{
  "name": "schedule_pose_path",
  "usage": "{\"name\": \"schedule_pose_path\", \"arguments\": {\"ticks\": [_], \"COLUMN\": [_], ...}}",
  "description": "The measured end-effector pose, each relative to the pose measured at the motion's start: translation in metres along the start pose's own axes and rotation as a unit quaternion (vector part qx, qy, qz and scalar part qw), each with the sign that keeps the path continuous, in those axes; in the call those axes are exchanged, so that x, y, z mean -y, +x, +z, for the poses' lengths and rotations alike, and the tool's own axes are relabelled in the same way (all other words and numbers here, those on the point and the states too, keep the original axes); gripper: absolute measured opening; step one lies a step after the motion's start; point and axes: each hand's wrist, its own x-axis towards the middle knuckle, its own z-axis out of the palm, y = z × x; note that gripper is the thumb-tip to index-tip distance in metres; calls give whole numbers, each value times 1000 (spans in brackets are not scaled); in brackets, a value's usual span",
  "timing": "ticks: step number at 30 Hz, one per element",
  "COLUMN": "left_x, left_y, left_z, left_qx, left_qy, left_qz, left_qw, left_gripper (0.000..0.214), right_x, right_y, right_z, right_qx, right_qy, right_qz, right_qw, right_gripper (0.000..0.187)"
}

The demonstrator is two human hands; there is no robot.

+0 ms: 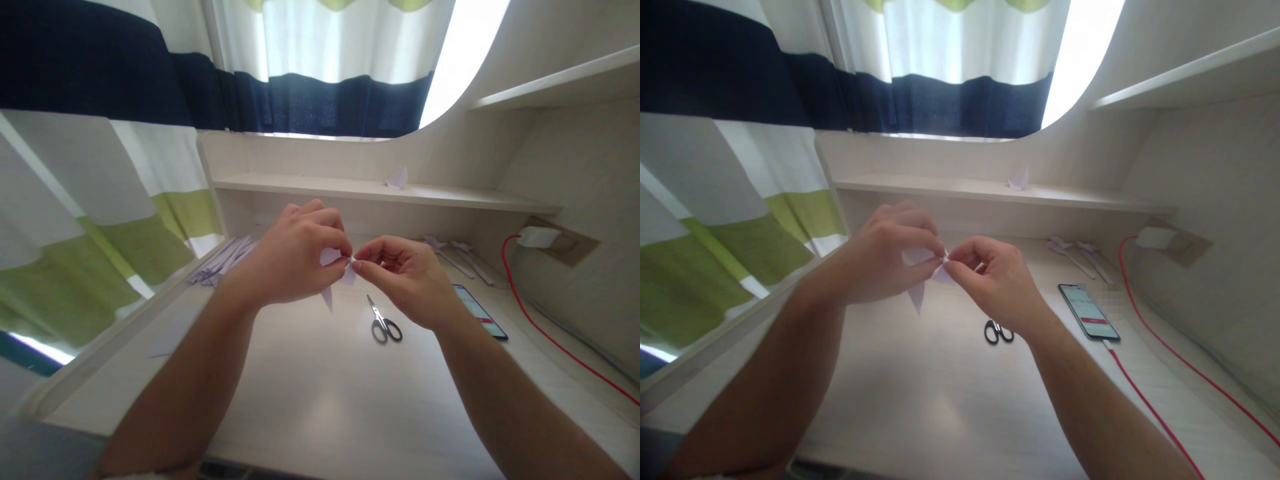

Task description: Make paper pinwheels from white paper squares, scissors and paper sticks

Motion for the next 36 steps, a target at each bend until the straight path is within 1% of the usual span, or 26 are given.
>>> {"name": "schedule_pose_path", "arguments": {"ticks": [4,10,13,19,24,27,32,34,36], "left_x": [2,3,4,6,7,8,7,6,4], "left_y": [-1,-2,-1,-1,-2,-2,-2,-1,-1], "left_z": [-1,-1,-2,-2,-2,-1,0,0,-1], "left_qx": [-6,-28,-23,-8,-6,-12,-38,-63,-102], "left_qy": [-25,-76,-90,-81,-71,-67,-74,-94,-117], "left_qz": [2,-16,-23,-19,-11,-8,-5,-3,-10], "left_qw": [1000,997,995,997,997,998,997,994,988], "left_gripper": [11,10,10,11,10,9,6,5,4], "right_x": [0,-1,-3,-8,-7,-5,-7,-7,-7], "right_y": [0,1,3,4,4,4,5,5,6], "right_z": [0,2,5,9,8,9,11,11,10], "right_qx": [-8,16,22,12,20,24,23,25,27], "right_qy": [-14,66,88,138,149,137,149,165,179], "right_qz": [-10,13,18,18,25,33,28,29,33], "right_qw": [1000,998,996,990,988,990,988,986,983], "right_gripper": [14,17,19,23,32,28,19,19,21]}}
